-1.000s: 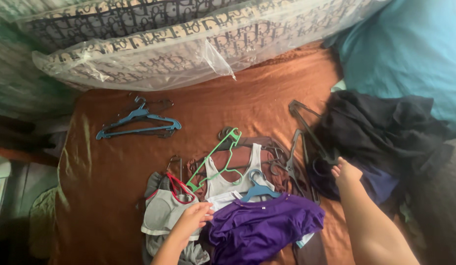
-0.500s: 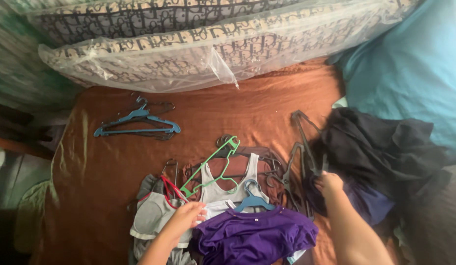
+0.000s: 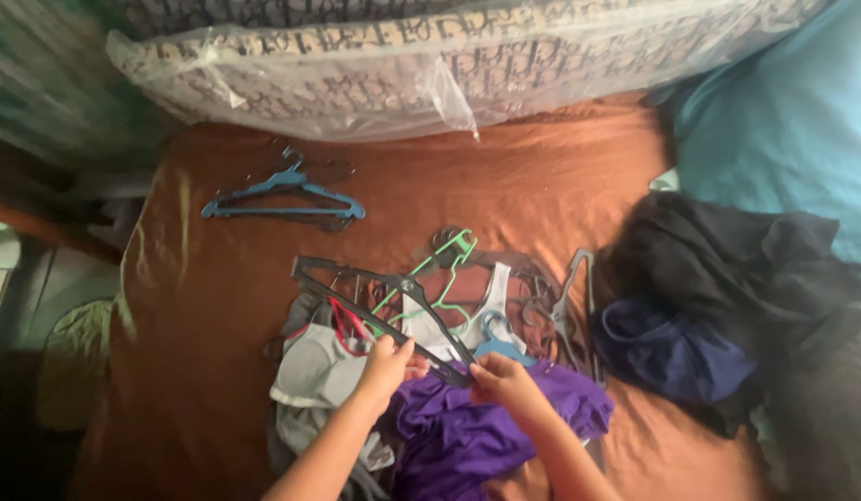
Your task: The person sorts and organizes various clothes and hangers on a bed by hand, picking up items one at a time and flattening a brown long-sleeved shirt.
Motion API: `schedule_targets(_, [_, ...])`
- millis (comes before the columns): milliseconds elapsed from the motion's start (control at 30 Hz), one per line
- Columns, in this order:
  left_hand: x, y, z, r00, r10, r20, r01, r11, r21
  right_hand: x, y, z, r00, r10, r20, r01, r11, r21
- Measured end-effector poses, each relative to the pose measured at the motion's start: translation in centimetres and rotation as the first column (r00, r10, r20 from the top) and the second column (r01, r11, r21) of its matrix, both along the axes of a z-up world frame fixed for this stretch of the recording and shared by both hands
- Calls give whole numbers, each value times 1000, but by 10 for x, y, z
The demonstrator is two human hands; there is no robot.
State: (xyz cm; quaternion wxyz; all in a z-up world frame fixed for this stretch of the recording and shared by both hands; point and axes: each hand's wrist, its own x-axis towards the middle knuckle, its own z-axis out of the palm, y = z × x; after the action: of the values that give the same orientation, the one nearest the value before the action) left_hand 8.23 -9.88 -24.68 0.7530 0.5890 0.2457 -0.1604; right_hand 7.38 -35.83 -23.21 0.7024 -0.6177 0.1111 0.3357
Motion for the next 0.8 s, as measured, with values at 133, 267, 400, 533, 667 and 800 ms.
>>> schedule_targets(133, [15,31,-11,993,120,-21,-120,993,-11,9,14,21,997,66,38,-65,997,-29])
schedule_targets(267, [66,88,8,985,170,37,-172,982,79,17,25,34,999,37,25,-33,989,-142])
schedule_targets(400, [124,159,37,945,177,277,-159,984,-86,21,34,37,998,14,53,-2,976,-217])
schedule_targets(533, [143,196,33,959,277,61,-279,960,17,13,43,25,998,12,63,5,966,-257])
schedule_targets(667, [79,192,-21,978,198,-64,-200,979,-34,-5,30,-13,998,37,44,-21,949,-315])
schedule_targets(800, [-13,184,-59,981,40,-189,-70,985,-157,-20,3,-81,998,40,38,-20,901,-434])
